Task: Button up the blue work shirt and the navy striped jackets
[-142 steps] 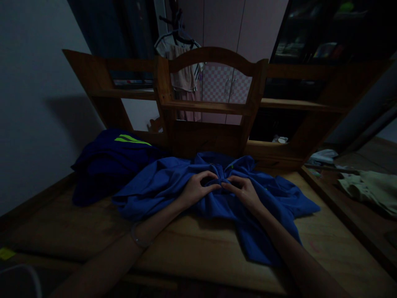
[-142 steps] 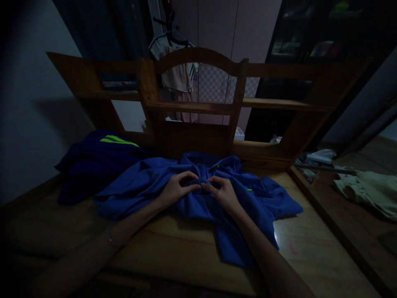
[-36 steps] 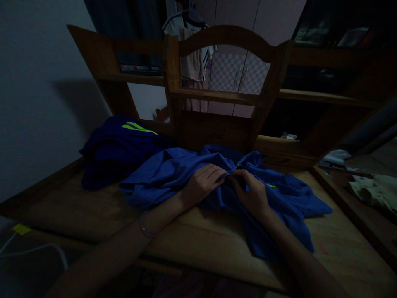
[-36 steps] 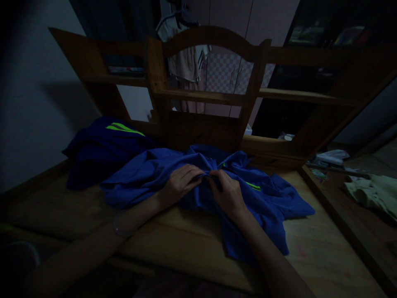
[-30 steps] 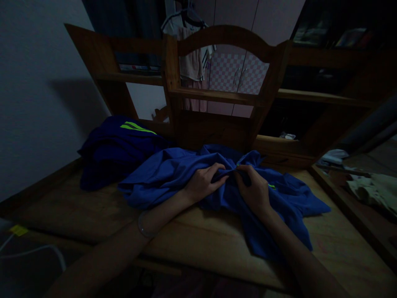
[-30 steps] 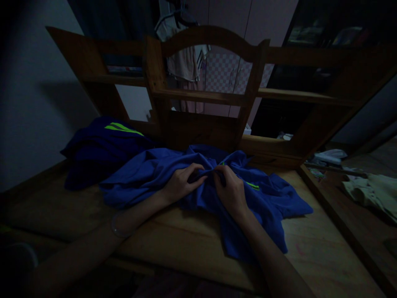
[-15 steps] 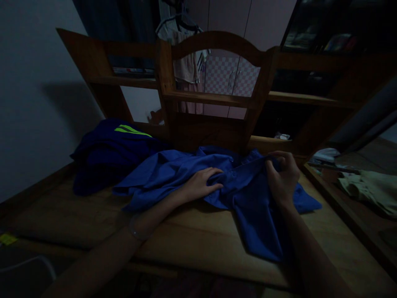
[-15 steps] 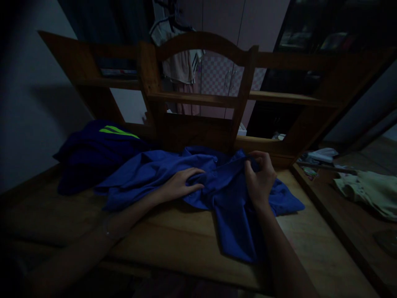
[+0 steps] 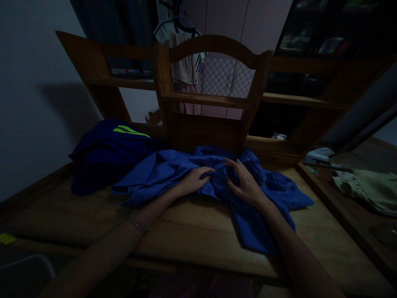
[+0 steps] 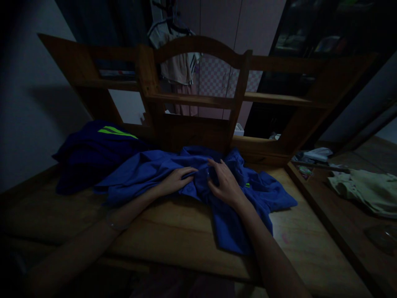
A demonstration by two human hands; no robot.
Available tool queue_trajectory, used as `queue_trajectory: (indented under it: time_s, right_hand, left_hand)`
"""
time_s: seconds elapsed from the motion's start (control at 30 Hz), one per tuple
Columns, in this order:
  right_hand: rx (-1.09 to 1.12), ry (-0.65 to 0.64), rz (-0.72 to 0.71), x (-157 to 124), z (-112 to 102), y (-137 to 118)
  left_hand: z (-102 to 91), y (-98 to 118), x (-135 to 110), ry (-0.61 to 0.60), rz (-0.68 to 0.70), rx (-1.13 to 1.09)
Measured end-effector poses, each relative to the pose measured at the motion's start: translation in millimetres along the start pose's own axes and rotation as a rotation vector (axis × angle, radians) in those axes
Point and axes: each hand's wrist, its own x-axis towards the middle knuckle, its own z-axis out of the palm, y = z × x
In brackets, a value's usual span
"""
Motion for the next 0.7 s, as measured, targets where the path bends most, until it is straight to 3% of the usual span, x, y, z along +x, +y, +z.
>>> queue_trajectory:
  time_s: [0.17, 0.4, 0.7]
  right_hand:
    - [0.018, 0.054, 0.139, -4, 18, 12]
    - [0.098, 0.027, 0.182, -2, 26, 8]
    - [0.473, -0.259, 0.294, -2, 22, -1]
  left_hand:
    - [-0.2, 0, 1, -0.014, -0.014, -0.073]
    - [-7.3, 11, 2, -0.076, -0.094, -0.257]
    - [-5.2, 8, 5, -0.062, -0.186, -0.339]
